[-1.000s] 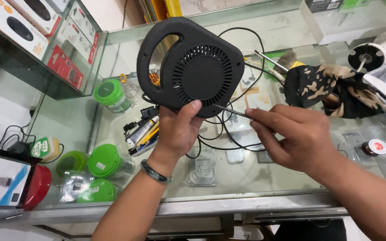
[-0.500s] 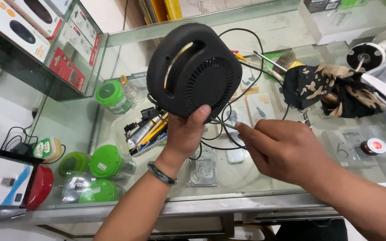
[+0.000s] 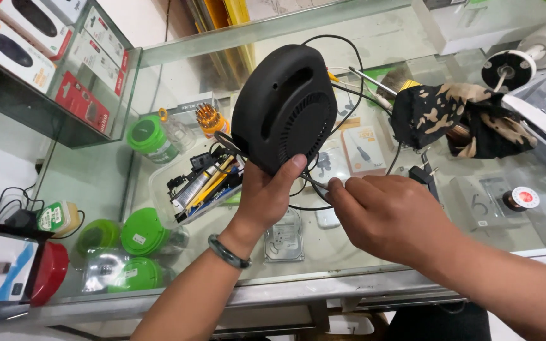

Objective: Unscrewing the base of a small electronic device, adjusting the internal cable spool, and screwing the base back on to complete the repair.

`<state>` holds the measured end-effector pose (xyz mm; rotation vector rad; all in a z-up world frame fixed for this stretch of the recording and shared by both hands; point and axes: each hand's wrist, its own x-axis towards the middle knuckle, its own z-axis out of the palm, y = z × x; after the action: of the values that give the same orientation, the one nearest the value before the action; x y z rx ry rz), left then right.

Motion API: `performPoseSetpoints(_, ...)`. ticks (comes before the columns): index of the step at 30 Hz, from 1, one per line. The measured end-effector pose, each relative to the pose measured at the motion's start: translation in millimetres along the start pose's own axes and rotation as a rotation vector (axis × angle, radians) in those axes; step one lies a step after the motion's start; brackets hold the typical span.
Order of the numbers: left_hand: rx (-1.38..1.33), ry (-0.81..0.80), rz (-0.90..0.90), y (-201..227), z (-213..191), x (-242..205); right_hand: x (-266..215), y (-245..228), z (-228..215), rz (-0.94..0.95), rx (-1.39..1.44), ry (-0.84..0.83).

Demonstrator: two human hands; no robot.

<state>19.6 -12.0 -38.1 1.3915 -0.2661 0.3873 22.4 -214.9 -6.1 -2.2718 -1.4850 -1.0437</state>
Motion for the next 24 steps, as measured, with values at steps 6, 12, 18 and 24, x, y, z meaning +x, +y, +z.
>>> performPoseSetpoints(6,0.166,0.042,-0.017,-3,-1,-2,-7,0,12,0.011,-0.054,-0.068)
performPoseSetpoints(12,0.243,0.045,0.055,-19,-10,-3,-3,-5,19,0.147,0.125,-0.059)
performPoseSetpoints(18,0.382,0.087,0.078,-17,-8,0,19,0,25,1.453,1.481,-0.156)
performPoseSetpoints(24,0.394,0.103,0.051,-24,-3,2,0,22,38,0.715,0.778,-0.161)
